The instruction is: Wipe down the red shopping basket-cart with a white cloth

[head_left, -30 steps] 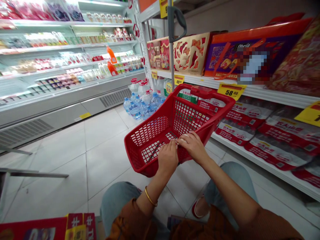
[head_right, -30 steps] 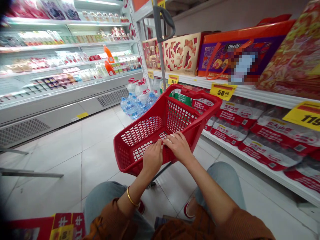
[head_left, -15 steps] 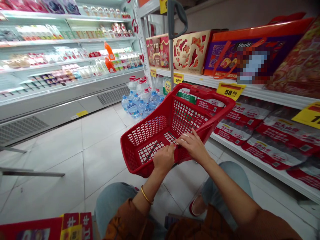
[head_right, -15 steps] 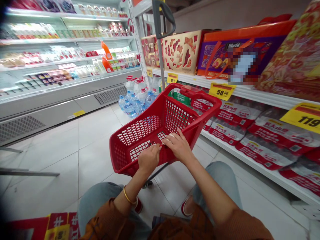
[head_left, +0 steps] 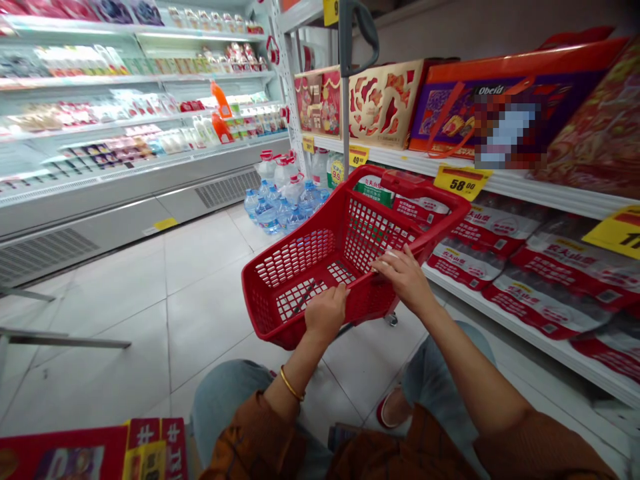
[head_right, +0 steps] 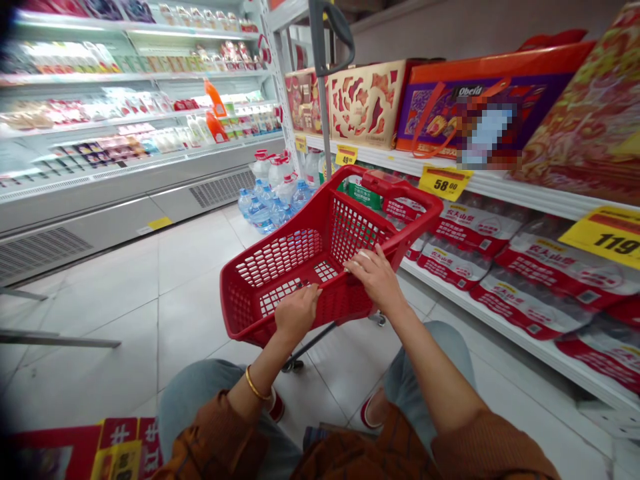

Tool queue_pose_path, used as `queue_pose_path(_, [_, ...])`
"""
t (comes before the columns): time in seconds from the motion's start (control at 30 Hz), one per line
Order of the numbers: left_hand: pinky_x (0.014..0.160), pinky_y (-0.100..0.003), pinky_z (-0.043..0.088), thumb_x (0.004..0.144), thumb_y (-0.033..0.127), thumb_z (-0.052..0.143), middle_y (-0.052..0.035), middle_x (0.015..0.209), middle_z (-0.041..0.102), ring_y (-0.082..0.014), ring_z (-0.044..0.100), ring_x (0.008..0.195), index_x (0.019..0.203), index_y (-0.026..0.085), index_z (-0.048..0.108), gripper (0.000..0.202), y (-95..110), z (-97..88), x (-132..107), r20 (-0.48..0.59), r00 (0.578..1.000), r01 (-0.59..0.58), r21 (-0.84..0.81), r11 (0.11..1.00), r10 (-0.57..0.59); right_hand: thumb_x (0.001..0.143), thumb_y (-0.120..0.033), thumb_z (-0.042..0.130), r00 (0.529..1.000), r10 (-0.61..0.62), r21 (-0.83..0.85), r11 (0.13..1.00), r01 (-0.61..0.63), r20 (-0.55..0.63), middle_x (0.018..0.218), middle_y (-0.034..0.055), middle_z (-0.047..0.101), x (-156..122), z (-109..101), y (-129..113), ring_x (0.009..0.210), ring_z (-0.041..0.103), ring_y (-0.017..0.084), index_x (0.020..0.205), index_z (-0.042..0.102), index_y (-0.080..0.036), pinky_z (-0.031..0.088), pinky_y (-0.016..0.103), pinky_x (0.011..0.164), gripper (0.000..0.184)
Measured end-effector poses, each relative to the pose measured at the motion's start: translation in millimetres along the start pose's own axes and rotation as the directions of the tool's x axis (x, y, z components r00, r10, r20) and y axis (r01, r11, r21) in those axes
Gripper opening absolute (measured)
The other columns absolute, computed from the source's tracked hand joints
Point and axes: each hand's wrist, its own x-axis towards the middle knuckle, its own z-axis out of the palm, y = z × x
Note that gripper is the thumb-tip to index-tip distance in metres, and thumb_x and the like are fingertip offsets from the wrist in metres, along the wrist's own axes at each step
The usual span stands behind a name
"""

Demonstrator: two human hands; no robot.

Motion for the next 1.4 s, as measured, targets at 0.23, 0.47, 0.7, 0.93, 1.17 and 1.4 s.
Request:
queue_pose_path(0.23, [0.057, -0.029, 0.038, 0.099, 0.031, 0.037, -0.0054, 0.078, 0.071, -0.0179, 0.065, 0.068, 0.101, 0.019, 0.067, 0.032, -0.2, -3.6, 0.8, -0.025, 1.0, -0.009, -0.004, 1.0, 0.009, 0.096, -0.015, 0.042, 0.999, -0.049, 0.049, 0.998, 0.049, 0.001, 0.108, 0.0084, 0.066, 7.3, 9.0, -43.5, 0.114, 0.052, 0.022, 0.117, 0.064, -0.018, 0.036, 0.051, 0.112, 0.03])
queue_pose_path(0.47, [0.058, -0.03, 0.04, 0.095, 0.024, 0.041, -0.0051, 0.077, 0.07, -0.0191, 0.065, 0.069, 0.104, 0.017, 0.066, 0.027, -5.8, -4.3, -1.1, -0.028, 0.999, -0.045, -0.008, 0.999, 0.044, 0.096, -0.015, 0.043, 1.0, -0.002, 0.093, 0.996, 0.0, 0.027, 0.121, 0.0107, 0.063, 7.1, 23.2, -82.3, 0.123, 0.047, 0.025, 0.128, 0.057, -0.017, 0.034, 0.053, 0.113, 0.035])
queue_pose_path(0.7, [0.057, -0.03, 0.04, 0.098, 0.03, 0.037, -0.0053, 0.079, 0.072, -0.0187, 0.066, 0.067, 0.102, 0.019, 0.066, 0.032, -12.6, -3.5, -1.2, -0.051, 0.998, -0.04, -0.015, 0.999, 0.039, 0.097, -0.016, 0.044, 0.996, -0.066, 0.084, 0.995, 0.061, 0.056, 0.119, 0.004, 0.067, 6.1, 15.9, -50.7, 0.121, 0.05, 0.021, 0.125, 0.059, -0.025, 0.021, 0.054, 0.118, 0.034])
queue_pose_path(0.93, [0.057, -0.028, 0.041, 0.098, 0.032, 0.036, -0.0054, 0.081, 0.073, -0.0179, 0.066, 0.069, 0.098, 0.02, 0.067, 0.033, -28.0, -2.3, 0.7, -0.059, 0.997, -0.043, -0.028, 0.999, 0.041, 0.096, -0.012, 0.042, 0.998, -0.058, 0.021, 0.998, 0.058, 0.008, 0.122, 0.0052, 0.065, 4.2, 7.1, -6.7, 0.138, 0.036, 0.024, 0.127, 0.059, -0.024, 0.031, 0.048, 0.115, 0.037])
queue_pose_path(1.17, [0.059, -0.029, 0.041, 0.098, 0.032, 0.035, -0.0043, 0.077, 0.072, -0.0177, 0.065, 0.068, 0.093, 0.021, 0.066, 0.033, -34.9, -8.1, 2.6, -0.072, 0.997, -0.033, -0.028, 0.999, 0.031, 0.097, -0.016, 0.044, 0.999, -0.039, 0.017, 0.999, 0.039, 0.002, 0.114, 0.0062, 0.067, 11.6, 4.1, -8.2, 0.117, 0.052, 0.02, 0.125, 0.06, -0.025, 0.036, 0.044, 0.11, 0.034])
queue_pose_path(1.4, [0.089, -0.04, 0.042, 0.097, 0.03, 0.036, -0.0115, 0.091, 0.072, -0.0233, 0.064, 0.086, 0.098, 0.015, 0.065, 0.032, -6.9, -12.8, 16.5, -0.097, 0.994, -0.045, -0.043, 0.998, 0.04, 0.096, -0.019, 0.047, 1.0, 0.017, -0.044, 0.999, -0.017, -0.019, 0.109, 0.0083, 0.066, 17.7, 2.6, -26.7, 0.108, 0.051, 0.021, 0.119, 0.064, -0.023, 0.038, 0.043, 0.106, 0.029])
